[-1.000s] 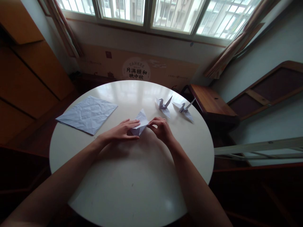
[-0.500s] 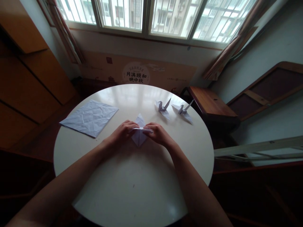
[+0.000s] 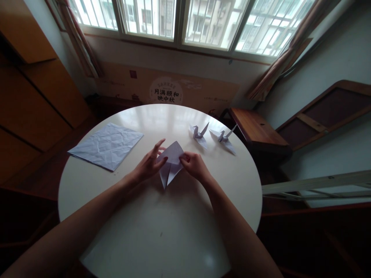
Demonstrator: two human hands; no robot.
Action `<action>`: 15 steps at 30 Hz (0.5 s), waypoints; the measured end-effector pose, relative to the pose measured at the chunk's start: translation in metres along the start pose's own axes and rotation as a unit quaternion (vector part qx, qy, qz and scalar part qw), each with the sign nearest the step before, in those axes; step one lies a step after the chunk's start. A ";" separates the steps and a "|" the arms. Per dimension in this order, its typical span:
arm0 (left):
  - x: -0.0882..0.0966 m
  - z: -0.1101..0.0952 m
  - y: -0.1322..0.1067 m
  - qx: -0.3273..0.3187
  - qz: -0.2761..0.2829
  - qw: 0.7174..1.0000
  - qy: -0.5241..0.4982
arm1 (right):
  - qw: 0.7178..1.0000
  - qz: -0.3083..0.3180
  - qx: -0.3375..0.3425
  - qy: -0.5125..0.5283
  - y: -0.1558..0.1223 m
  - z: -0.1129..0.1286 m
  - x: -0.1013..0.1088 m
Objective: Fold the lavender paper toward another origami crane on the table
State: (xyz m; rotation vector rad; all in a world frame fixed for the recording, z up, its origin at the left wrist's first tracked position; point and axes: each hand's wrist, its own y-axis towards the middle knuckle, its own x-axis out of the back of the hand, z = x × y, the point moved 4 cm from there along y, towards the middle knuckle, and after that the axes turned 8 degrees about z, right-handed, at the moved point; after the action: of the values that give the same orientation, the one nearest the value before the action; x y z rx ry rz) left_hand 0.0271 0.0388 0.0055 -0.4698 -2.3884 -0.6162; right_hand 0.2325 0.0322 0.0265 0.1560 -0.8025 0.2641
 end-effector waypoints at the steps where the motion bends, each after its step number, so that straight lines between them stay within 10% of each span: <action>1: 0.000 0.001 0.000 -0.007 -0.021 1.000 0.001 | 1.000 0.000 -0.011 0.013 0.000 0.000 0.000; 11: 0.001 -0.005 0.006 -0.028 0.002 0.997 -0.066 | 0.985 0.081 -0.011 0.154 0.003 0.002 -0.008; 15: 0.020 -0.016 0.005 -0.031 -0.071 0.996 -0.039 | 0.992 0.039 -0.057 0.103 0.002 0.005 -0.009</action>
State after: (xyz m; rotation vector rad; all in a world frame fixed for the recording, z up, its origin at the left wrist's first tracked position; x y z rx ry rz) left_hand 0.0224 0.0375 0.0311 -0.3591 -2.4991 -0.7502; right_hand 0.2222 0.0317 0.0234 -0.0095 -0.6177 0.3020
